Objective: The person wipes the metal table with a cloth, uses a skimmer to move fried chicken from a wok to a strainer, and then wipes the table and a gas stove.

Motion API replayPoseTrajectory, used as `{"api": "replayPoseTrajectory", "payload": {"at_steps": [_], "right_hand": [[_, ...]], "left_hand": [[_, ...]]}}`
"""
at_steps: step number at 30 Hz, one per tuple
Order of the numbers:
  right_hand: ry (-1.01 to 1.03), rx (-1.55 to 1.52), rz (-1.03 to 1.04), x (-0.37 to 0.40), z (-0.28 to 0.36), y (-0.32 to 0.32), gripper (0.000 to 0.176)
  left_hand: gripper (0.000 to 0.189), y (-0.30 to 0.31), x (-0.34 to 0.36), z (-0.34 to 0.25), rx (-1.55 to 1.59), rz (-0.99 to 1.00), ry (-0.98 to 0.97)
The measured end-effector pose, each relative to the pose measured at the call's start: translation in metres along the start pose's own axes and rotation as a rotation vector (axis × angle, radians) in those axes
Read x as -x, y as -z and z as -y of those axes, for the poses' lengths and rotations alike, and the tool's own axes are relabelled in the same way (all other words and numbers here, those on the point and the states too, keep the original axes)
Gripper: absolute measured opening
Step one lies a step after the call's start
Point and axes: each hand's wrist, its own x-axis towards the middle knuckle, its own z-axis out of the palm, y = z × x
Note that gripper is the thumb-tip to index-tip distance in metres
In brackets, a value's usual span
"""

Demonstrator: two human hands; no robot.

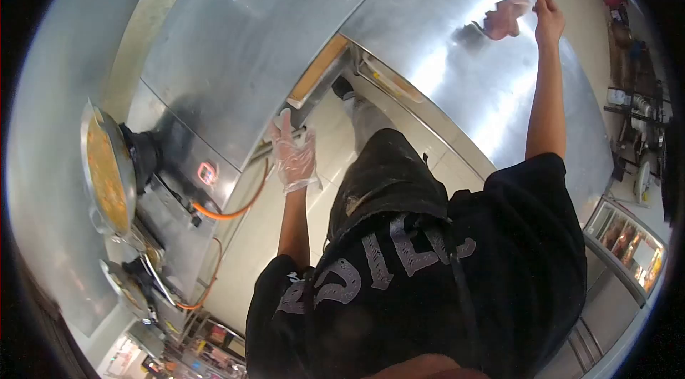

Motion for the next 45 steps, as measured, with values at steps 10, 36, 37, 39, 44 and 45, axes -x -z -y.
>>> {"api": "replayPoseTrajectory", "payload": {"at_steps": [10, 36, 37, 39, 44, 45], "right_hand": [[0.374, 1.45, 0.891, 0.06, -0.114, 0.009, 0.043], [0.421, 0.165, 1.191, 0.249, 0.248, -0.103, 0.029], [0.363, 0.194, 1.274, 0.256, 0.248, -0.109, 0.03], [0.261, 0.111, 1.402, 0.277, 0.243, -0.119, 0.029], [-0.024, 0.094, 1.525, 0.314, 0.186, -0.128, 0.029], [-0.002, 0.093, 1.515, 0.316, 0.168, -0.13, 0.03]], "left_hand": [[0.056, -0.003, 0.153, -0.023, 0.254, 0.042, 0.152], [0.074, 0.081, 0.025, -0.121, 0.418, -0.032, -0.469], [0.074, 0.084, 0.027, -0.114, 0.354, 0.067, -0.425], [0.071, 0.06, 0.023, -0.079, 0.48, 0.416, -0.334], [0.056, 0.052, 0.059, -0.03, 0.356, 0.438, -0.22], [0.055, 0.054, 0.065, -0.025, 0.345, 0.412, -0.231]]}}
